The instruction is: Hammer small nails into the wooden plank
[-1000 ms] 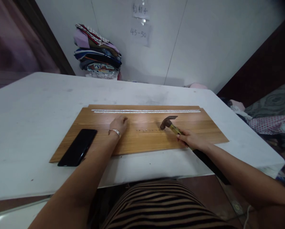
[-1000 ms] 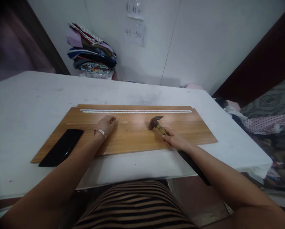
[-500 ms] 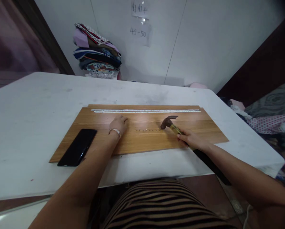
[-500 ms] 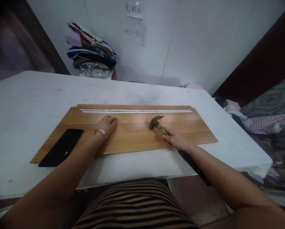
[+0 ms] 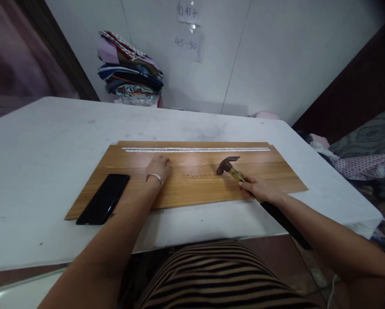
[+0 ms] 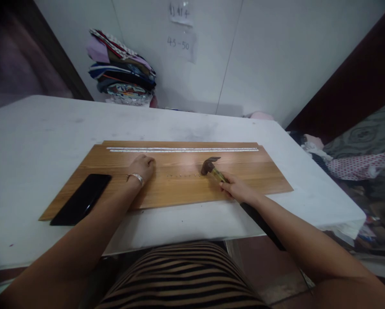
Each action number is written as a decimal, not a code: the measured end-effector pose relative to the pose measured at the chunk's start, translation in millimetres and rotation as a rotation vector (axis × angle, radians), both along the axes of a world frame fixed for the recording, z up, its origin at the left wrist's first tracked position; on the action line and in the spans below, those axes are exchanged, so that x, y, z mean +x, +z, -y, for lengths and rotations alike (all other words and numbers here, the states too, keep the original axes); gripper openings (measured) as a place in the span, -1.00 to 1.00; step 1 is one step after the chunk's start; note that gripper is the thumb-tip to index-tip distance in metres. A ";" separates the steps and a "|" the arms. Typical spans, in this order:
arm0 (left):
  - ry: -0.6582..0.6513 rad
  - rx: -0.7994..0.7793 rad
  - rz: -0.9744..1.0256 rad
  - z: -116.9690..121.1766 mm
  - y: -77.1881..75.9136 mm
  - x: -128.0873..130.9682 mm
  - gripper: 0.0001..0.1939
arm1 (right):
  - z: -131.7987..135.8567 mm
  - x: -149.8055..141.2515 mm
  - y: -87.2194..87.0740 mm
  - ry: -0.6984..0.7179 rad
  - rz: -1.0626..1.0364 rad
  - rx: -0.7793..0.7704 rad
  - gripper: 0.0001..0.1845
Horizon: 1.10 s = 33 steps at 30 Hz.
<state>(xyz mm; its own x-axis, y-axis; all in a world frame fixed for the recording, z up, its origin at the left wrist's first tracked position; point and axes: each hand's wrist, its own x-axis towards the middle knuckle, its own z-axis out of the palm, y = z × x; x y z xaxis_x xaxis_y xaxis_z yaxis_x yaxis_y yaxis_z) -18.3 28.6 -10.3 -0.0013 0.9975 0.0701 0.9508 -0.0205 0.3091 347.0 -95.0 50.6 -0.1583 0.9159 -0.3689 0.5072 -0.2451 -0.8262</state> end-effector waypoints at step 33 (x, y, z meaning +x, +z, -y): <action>-0.150 -0.004 -0.020 19.8 6.1 5.6 -0.61 | -2.4 1.3 -5.8 -0.018 -0.039 0.006 -0.58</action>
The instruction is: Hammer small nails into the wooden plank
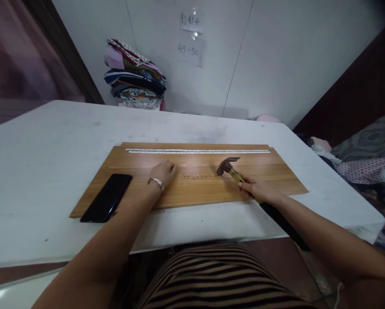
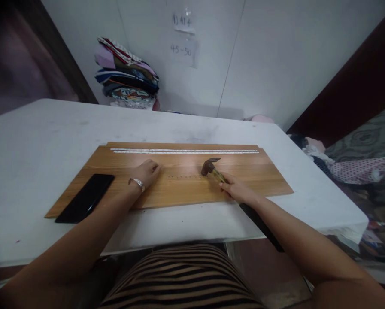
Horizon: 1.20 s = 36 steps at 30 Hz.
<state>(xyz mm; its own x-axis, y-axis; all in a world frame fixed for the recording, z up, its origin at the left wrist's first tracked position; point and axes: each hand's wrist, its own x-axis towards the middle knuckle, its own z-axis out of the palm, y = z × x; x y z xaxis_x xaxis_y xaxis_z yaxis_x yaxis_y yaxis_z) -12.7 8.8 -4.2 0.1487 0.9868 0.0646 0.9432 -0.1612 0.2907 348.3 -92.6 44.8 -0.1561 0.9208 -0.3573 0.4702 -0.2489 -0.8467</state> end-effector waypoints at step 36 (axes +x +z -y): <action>-0.201 0.090 -0.034 -15.0 -20.5 12.2 -0.55 | 0.8 -4.9 5.5 -0.008 0.068 0.034 -0.76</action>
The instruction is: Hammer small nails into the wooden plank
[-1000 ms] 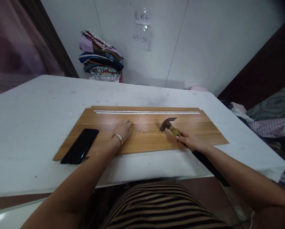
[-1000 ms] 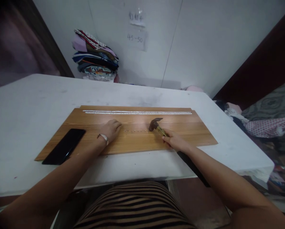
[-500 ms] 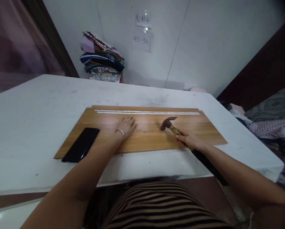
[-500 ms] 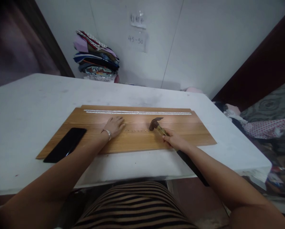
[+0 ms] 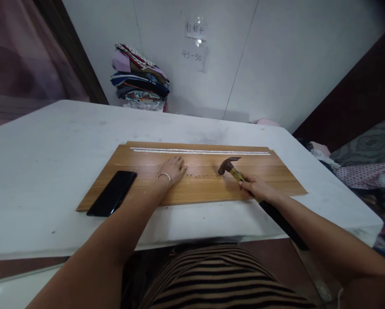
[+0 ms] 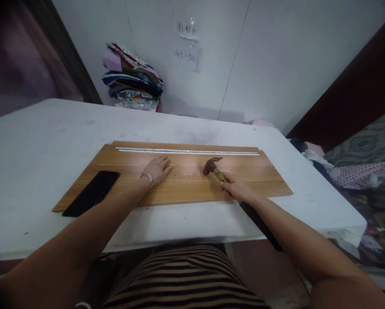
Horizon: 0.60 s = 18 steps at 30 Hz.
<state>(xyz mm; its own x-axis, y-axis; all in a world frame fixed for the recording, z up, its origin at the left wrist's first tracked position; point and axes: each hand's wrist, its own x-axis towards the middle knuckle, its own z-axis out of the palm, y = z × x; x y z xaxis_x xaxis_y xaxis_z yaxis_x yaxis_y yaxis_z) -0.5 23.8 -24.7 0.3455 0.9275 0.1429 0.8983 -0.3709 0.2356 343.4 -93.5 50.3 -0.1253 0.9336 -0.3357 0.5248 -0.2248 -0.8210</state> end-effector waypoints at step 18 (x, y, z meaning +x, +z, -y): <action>0.010 -0.019 -0.008 1.1 6.5 1.8 -0.55 | 4.2 -3.1 4.0 0.000 -0.029 -0.017 -0.74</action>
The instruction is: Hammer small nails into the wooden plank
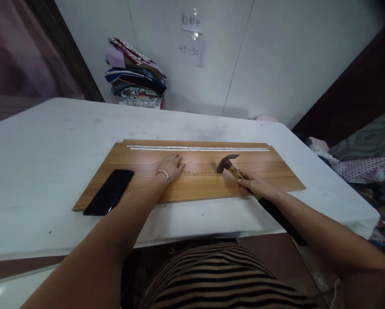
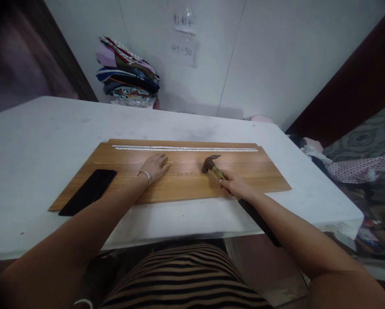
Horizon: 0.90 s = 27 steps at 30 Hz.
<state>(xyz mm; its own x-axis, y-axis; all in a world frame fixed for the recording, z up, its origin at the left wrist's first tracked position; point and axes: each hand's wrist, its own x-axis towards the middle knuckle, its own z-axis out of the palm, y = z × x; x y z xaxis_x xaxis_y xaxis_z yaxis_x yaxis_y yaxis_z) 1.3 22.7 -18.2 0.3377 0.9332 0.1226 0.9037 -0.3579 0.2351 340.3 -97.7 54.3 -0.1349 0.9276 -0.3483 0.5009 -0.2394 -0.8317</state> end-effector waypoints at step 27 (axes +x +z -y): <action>0.075 -0.451 1.018 39.9 83.2 107.9 -0.66 | -24.8 -64.1 33.9 -0.211 -0.330 0.166 -0.67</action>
